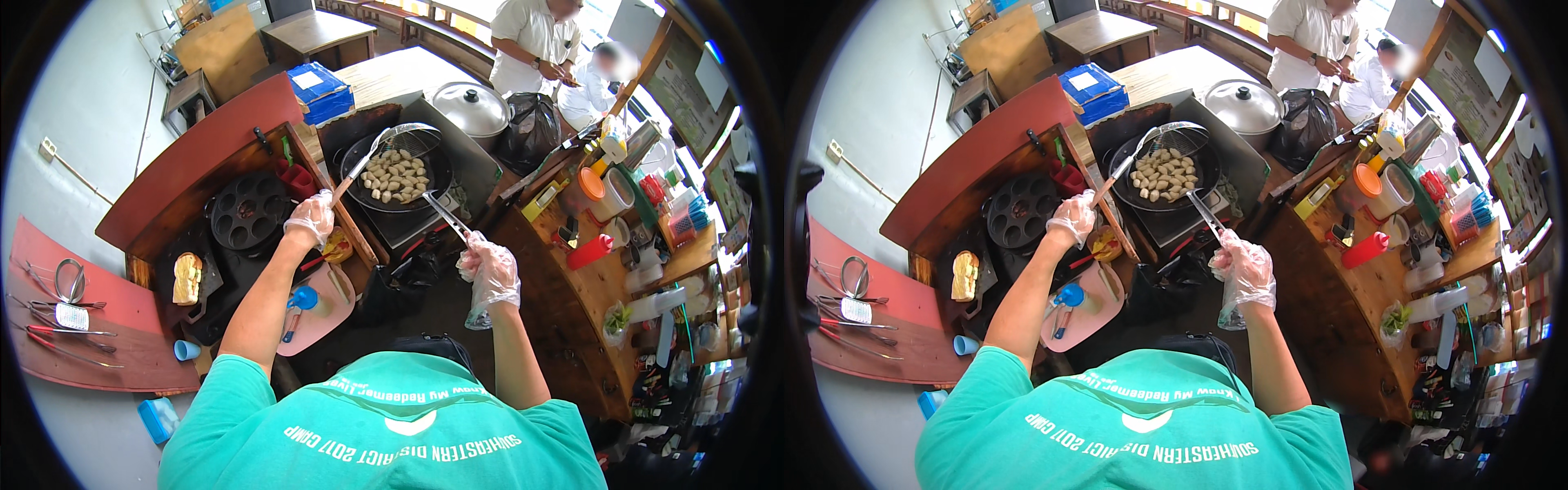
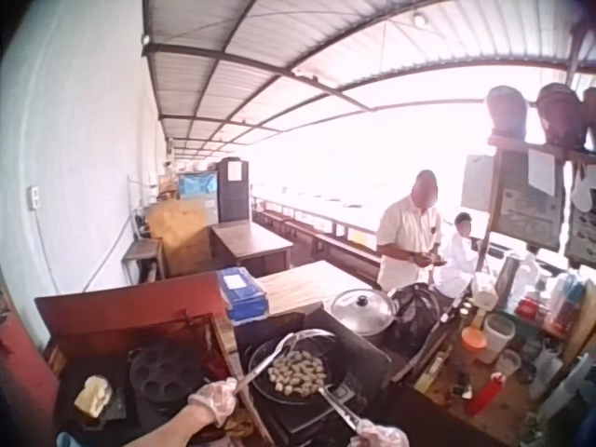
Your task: The person assembles a sandwich by placing fried egg and sauce on bread, then adds fried dough pieces. The person uses tongs and a squeeze bottle to handle ingredients and applies condiments to the bread.
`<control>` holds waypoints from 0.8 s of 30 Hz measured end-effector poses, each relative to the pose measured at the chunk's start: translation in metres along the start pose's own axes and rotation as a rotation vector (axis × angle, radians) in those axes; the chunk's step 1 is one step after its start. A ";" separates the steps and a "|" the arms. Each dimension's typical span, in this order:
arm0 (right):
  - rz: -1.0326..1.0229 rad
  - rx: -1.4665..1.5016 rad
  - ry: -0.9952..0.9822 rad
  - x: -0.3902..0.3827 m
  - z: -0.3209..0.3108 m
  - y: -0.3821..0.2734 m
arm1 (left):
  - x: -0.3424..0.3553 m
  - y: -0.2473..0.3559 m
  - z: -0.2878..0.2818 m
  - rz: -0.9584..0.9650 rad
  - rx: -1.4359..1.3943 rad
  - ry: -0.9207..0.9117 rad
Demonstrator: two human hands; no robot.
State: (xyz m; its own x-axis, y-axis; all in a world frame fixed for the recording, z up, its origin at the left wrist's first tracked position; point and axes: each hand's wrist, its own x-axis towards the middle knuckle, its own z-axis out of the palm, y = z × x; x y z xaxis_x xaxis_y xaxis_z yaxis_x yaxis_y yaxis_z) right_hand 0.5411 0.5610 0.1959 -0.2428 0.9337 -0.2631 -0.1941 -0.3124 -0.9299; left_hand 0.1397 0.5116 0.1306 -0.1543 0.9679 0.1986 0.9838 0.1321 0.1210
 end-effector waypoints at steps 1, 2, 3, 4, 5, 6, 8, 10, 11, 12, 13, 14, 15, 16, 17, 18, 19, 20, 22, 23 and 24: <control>0.008 -0.002 0.002 0.000 0.000 0.000 | 0.000 0.001 0.001 0.005 0.026 -0.016; 0.018 0.015 0.003 0.000 -0.001 0.000 | 0.001 0.001 0.001 0.006 0.005 -0.003; 0.010 -0.023 0.012 0.000 -0.001 0.000 | 0.001 0.002 0.002 0.010 0.004 -0.001; 0.004 -0.041 0.018 0.000 -0.001 0.000 | 0.001 0.002 0.002 0.022 0.020 -0.010; 0.004 -0.048 0.026 0.000 0.000 0.000 | 0.001 0.001 0.002 0.055 0.025 0.005; -0.005 -0.074 0.029 0.000 0.000 0.000 | 0.000 0.001 0.002 0.096 0.046 0.011; -0.012 -0.086 0.032 -0.001 0.000 0.000 | -0.001 0.000 0.001 0.127 0.039 0.016; -0.003 -0.086 0.030 -0.001 0.000 0.000 | -0.003 0.000 0.000 0.109 -0.018 0.019; 0.000 -0.059 0.024 -0.001 -0.001 0.000 | -0.004 0.000 0.000 0.091 -0.010 0.024; 0.004 -0.066 0.019 -0.001 -0.001 0.000 | -0.004 0.000 -0.001 0.072 -0.002 0.029; 0.008 -0.052 0.012 0.000 -0.001 0.001 | -0.005 0.000 -0.001 0.069 0.012 0.060; 0.015 -0.018 -0.004 0.000 -0.002 0.001 | -0.005 0.000 -0.001 0.040 0.013 0.057; 0.020 -0.025 0.003 0.001 -0.002 0.002 | -0.005 0.000 -0.002 0.029 0.020 0.081; 0.029 -0.012 0.002 0.002 -0.002 0.002 | -0.004 0.000 -0.002 -0.006 0.036 0.057; 0.043 0.036 -0.010 0.002 -0.003 0.003 | -0.004 0.000 -0.002 0.011 0.017 0.117; 0.033 -0.012 0.006 0.002 -0.003 0.004 | -0.003 -0.001 -0.003 0.001 0.007 0.132; 0.027 -0.026 0.010 0.002 -0.003 0.004 | -0.003 -0.001 -0.003 -0.024 0.007 0.127; 0.028 -0.004 0.014 0.002 -0.003 0.005 | -0.002 -0.001 -0.004 -0.043 -0.005 0.102; 0.007 -0.041 0.013 0.001 -0.002 0.006 | -0.003 0.000 -0.004 -0.083 -0.013 0.065; 0.000 -0.041 0.014 0.001 -0.002 0.006 | -0.004 0.001 -0.005 -0.074 0.021 0.050; 0.000 -0.047 0.015 0.001 -0.003 0.006 | -0.005 0.001 -0.005 -0.037 0.050 0.090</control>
State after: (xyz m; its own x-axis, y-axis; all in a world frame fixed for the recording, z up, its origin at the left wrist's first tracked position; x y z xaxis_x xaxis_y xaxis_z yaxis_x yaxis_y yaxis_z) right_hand 0.5421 0.5605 0.1892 -0.2289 0.9362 -0.2669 -0.1495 -0.3047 -0.9407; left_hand 0.1415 0.5062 0.1346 -0.1961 0.9392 0.2818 0.9802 0.1801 0.0819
